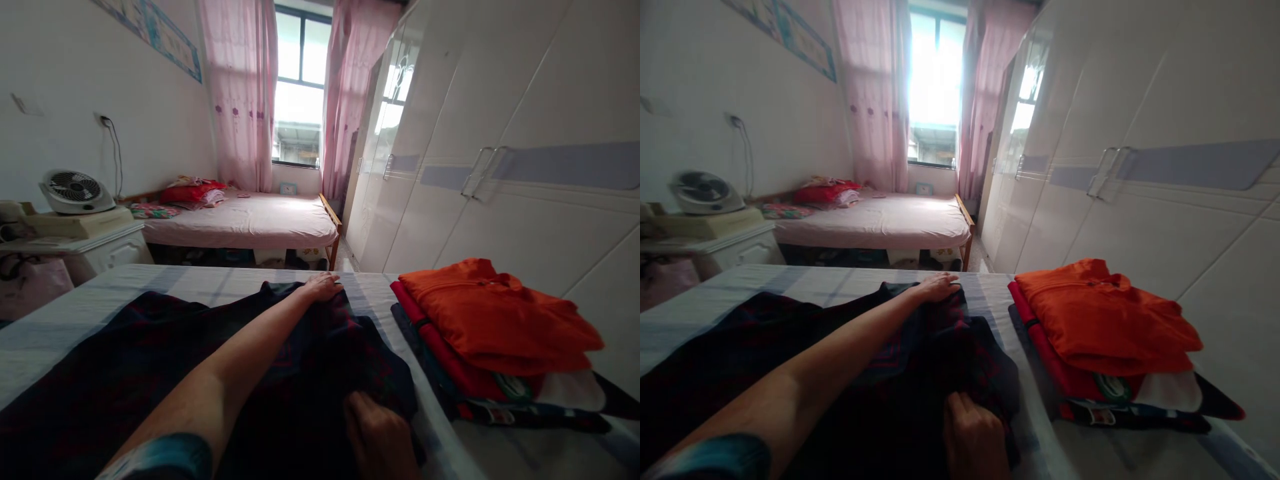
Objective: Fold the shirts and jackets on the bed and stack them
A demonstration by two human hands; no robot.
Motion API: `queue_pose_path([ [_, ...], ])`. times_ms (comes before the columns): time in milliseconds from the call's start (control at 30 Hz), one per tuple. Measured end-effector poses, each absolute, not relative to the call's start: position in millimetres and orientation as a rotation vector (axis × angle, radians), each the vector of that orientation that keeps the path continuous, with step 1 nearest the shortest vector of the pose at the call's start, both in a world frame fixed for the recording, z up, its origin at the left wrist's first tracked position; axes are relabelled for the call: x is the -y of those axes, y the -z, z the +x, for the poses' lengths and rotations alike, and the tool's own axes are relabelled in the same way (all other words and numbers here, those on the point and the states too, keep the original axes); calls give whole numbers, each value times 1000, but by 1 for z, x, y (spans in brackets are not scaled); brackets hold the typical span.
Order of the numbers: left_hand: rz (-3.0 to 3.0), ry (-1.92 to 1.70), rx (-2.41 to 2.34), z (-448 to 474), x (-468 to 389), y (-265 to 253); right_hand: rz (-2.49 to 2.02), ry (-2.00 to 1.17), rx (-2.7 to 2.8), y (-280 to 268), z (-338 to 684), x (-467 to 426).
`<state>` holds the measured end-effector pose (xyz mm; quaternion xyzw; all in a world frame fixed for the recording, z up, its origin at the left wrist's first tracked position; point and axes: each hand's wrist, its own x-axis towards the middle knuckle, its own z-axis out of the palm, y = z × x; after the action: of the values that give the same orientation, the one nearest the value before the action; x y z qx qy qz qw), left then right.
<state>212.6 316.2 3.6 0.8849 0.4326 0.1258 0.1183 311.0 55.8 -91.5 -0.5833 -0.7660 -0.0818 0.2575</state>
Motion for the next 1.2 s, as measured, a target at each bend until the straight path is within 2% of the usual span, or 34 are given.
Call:
queue_pose_path([
  [167, 2558, -236, -1327, 224, -321, 2, -1585, 188, 2055, 87, 308, -54],
  [367, 2553, -528, -1373, 199, -302, -29, -1629, 136, 2066, 78, 309, -51],
  [533, 2534, -858, -1380, 111, -252, -82, -1668, 115, 2091, 72, 309, -50],
  [633, 2500, -1021, -1422, 31, -196, -96, -1678, 109, 2089, 70, 309, -48],
  [800, 2366, -946, -1594, -84, -111, -45, -1676, 132, 2079, 69, 307, -46],
  [967, 2169, -656, -1719, -120, -80, 17, -1691, 174, 2072, 68, 305, -46],
  [1067, 1967, -685, -1808, -107, -84, 16, -1697, 198, 2089, 69, 305, -46],
  [1200, 1753, -868, -1800, -90, -91, -17, -1687, 215, 2072, 68, 306, -44],
])
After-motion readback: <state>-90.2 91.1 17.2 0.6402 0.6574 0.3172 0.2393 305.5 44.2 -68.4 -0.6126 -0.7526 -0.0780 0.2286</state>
